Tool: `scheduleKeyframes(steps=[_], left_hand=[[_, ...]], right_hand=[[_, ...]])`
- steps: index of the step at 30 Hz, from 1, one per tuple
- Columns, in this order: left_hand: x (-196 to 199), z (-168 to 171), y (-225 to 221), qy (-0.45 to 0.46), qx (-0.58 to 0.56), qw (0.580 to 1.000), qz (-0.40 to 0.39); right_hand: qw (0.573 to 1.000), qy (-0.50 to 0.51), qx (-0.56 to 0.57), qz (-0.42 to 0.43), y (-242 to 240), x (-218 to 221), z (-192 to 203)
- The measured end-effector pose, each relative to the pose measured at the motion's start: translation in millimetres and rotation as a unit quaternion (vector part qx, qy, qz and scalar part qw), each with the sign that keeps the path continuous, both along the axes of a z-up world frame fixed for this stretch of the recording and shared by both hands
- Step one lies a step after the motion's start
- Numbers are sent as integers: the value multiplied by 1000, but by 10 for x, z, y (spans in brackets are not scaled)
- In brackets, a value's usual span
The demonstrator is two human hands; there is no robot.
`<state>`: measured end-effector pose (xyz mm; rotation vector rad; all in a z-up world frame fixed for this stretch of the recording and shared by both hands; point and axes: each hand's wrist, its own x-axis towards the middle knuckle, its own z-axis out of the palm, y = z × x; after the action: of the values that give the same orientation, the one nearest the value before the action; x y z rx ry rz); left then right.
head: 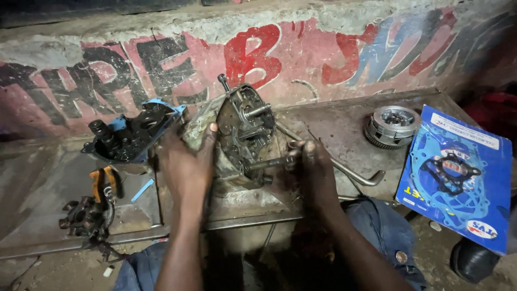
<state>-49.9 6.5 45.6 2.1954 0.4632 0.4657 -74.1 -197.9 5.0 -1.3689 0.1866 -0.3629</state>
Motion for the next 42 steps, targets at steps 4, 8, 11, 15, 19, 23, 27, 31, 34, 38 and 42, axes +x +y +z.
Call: scheduleKeyframes(steps=[4,8,11,15,19,23,27,31,34,38,42], left_hand=[[-9,-129,58,-170,89,981,-10],[61,-226,76,-181,57,982,-12],[52,-213,58,-60,-1,998,10],[204,-258,150,-71,-27,997,2],[275,-339,175,-70,-18,997,-8],[216,-288,131,-74,-34,997,-12],[186,-254,127,-77,-30,996,-15],[196,-326,155,-79,-20,997,-11],[130,-263,120,-67,-26,997,-14],[18,-82,60,-63,-46,997,-12],[111,-240,64,-57,-33,998,-3]], right_hand=[[950,-133,-280,-32,-258,202,-50],[824,-324,-460,66,-31,332,-38],[672,-424,-603,-70,226,692,-493],[659,-322,-680,24,222,872,-655],[686,-257,-676,75,363,846,-313],[759,99,-611,202,601,666,423],[753,150,-611,192,516,507,476],[811,-25,-551,193,511,598,336],[777,49,-572,260,441,805,481],[765,-9,-565,308,237,796,625],[758,-83,-569,310,107,802,559]])
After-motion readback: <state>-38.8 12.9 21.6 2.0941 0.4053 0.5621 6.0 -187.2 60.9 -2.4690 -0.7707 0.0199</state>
